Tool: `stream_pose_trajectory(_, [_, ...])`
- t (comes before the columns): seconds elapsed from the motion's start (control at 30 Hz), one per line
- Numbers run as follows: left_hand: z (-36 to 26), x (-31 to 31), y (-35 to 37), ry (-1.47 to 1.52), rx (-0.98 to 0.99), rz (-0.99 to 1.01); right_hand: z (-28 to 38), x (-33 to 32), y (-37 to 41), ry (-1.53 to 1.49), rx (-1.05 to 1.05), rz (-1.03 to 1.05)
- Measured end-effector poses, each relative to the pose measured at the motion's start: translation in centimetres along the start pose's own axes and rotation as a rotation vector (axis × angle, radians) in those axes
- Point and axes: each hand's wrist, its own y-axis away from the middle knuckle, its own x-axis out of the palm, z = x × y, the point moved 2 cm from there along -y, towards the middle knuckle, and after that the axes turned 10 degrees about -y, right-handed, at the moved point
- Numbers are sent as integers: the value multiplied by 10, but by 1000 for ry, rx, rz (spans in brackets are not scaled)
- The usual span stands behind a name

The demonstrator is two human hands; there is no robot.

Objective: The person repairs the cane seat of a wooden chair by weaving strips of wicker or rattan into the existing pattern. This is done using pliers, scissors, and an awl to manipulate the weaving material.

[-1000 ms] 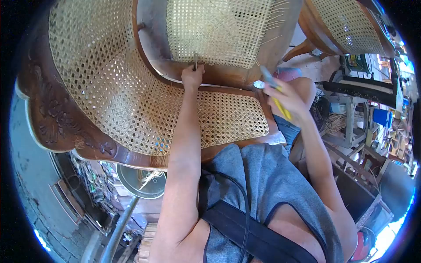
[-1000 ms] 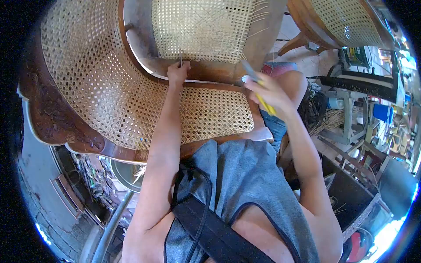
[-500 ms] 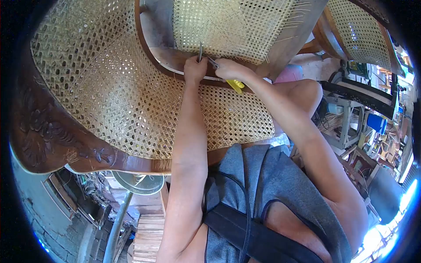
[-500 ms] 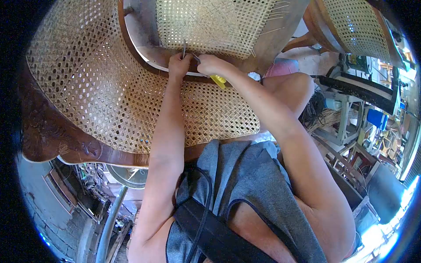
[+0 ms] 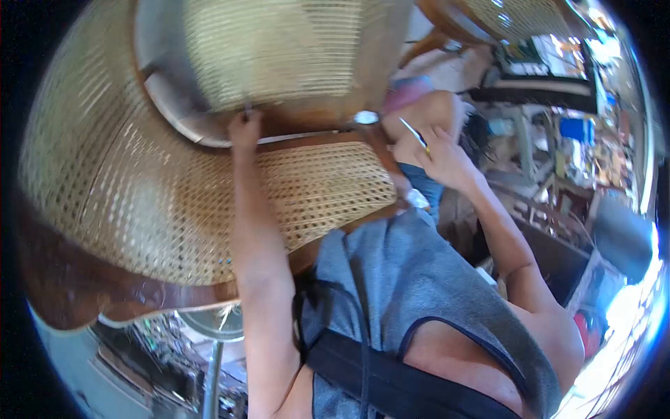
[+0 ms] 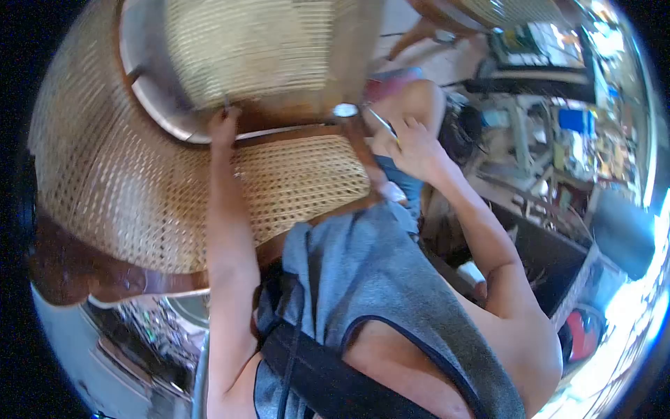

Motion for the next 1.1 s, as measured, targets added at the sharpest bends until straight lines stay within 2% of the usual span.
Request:
stream_pose_trajectory(0.03, [-15,-11,8,17,-4,-9,-18,-1,23,33,69,-16])
stream_pose_trajectory(0.1, [-14,-11,9,109,-23,7,-29,6,62,-117,53,-14])
stream_pose_trajectory(0.17, [-23,-10,17,122,-28,53,-42,29,81,-136,30,-25])
stream_pose_trajectory(0.23, [-22,-19,15,124,-59,43,-36,38,83,-204,-76,-188])
stream_pose_trajectory(0.33, [-8,-9,12,159,52,-50,-36,37,77,-95,-120,-176])
stream_pose_trajectory(0.37, [-6,-7,11,192,71,-97,-33,32,68,-97,-170,-157])
stream_pose_trajectory(0.43, [-18,-14,19,173,-14,-107,-22,21,50,3,-293,-283])
stream_pose_trajectory(0.53, [-21,-11,19,158,-34,-95,39,46,-50,-228,-484,-249])
stream_pose_trajectory(0.57, [-21,-10,18,141,-12,-62,59,63,-82,-260,-617,-264])
stream_pose_trajectory(0.67, [-26,-12,20,125,-1,-21,112,113,-167,-146,-753,-157])
stream_pose_trajectory(0.77, [-35,-19,26,78,-1,-28,141,136,-216,-15,-764,-124])
stream_pose_trajectory(0.9, [-28,-10,23,90,-8,-107,145,140,-236,143,-845,-117])
stream_pose_trajectory(1.1, [-42,-16,30,43,-96,-60,141,146,-239,242,-917,-227])
